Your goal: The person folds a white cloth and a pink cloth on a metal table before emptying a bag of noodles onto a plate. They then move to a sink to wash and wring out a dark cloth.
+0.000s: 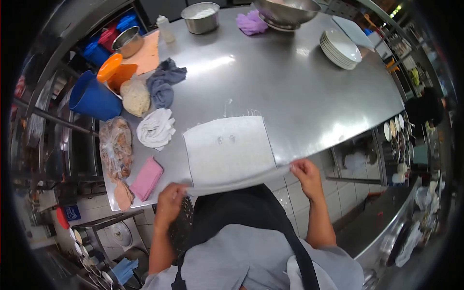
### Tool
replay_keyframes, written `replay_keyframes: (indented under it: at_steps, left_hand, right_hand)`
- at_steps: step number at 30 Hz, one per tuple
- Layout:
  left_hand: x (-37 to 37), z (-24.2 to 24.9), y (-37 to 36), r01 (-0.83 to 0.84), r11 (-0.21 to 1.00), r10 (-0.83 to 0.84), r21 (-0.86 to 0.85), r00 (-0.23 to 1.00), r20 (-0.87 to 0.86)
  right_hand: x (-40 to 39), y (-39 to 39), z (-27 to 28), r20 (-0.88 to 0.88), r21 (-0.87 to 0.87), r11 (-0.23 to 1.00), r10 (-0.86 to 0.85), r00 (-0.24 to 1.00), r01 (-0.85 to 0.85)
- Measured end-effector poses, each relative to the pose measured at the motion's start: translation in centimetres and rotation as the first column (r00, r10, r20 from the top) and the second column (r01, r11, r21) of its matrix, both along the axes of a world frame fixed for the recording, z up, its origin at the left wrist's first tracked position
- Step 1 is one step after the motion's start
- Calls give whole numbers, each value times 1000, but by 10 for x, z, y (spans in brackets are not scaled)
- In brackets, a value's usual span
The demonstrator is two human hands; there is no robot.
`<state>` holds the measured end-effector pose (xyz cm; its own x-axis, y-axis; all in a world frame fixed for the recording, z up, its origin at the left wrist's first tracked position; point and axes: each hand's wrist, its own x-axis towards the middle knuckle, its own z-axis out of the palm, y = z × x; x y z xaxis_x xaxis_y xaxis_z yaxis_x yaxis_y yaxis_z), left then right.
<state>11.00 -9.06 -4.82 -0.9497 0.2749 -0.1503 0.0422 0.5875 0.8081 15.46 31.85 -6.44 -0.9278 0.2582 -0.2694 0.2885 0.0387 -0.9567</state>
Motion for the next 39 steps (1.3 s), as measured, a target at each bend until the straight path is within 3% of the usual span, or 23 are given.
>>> replay_keyframes:
  at_steps: [2,4,6,7,9,13,16,18,22,26,29,31,34,39]
  left_hand:
    - [-38,-14,1,-72,997,69,-15,986,-153]
    - [-85,-35,5,-134,991,134,-2,989,-59]
    - [-130,-63,13,-65,997,70,42,990,-119]
    - [-140,-80,13,-60,997,65,45,991,-121]
    - [-159,-95,19,-64,997,50,-48,965,-258]
    - [-156,-94,19,-104,994,99,-18,979,-180]
    - [-157,-98,19,-96,993,77,-71,969,-236]
    - [-158,-103,23,-96,995,78,-18,893,-444]
    - [-168,-101,26,-72,991,13,-114,895,-447]
    - [-175,-86,30,-23,990,-30,-138,926,-375]
    - [-181,-85,26,-16,988,-35,-154,945,-326]
    - [-184,-84,25,16,953,-87,-302,971,-221]
    - [-188,-76,25,43,941,-76,-335,993,-85]
    - [-186,-65,14,100,955,-131,-279,987,-94]
  right_hand:
    - [-42,-3,2,-82,105,994,50,995,-42]
    - [-100,-9,-21,-226,181,979,131,965,-90]
    - [-153,-17,-57,-265,434,900,164,950,-34]
    - [-158,-20,-70,-267,436,899,159,950,-28]
    - [-177,-21,-76,-57,598,797,143,988,-81]
    - [-176,-23,-78,-50,617,784,124,991,-67]
    - [-178,-23,-83,-59,658,752,95,994,-33]
    - [-179,-23,-84,-109,689,725,100,989,3]
    - [-180,-24,-83,-84,663,748,88,993,-10]
    - [-184,-26,-78,4,707,705,76,997,-56]
    - [-185,-26,-77,-6,613,789,61,998,-45]
    - [-185,-27,-78,-73,488,872,76,994,-31]
    - [-181,-31,-78,-93,476,879,89,992,-34]
    - [-175,-29,-77,-210,412,910,37,977,54]
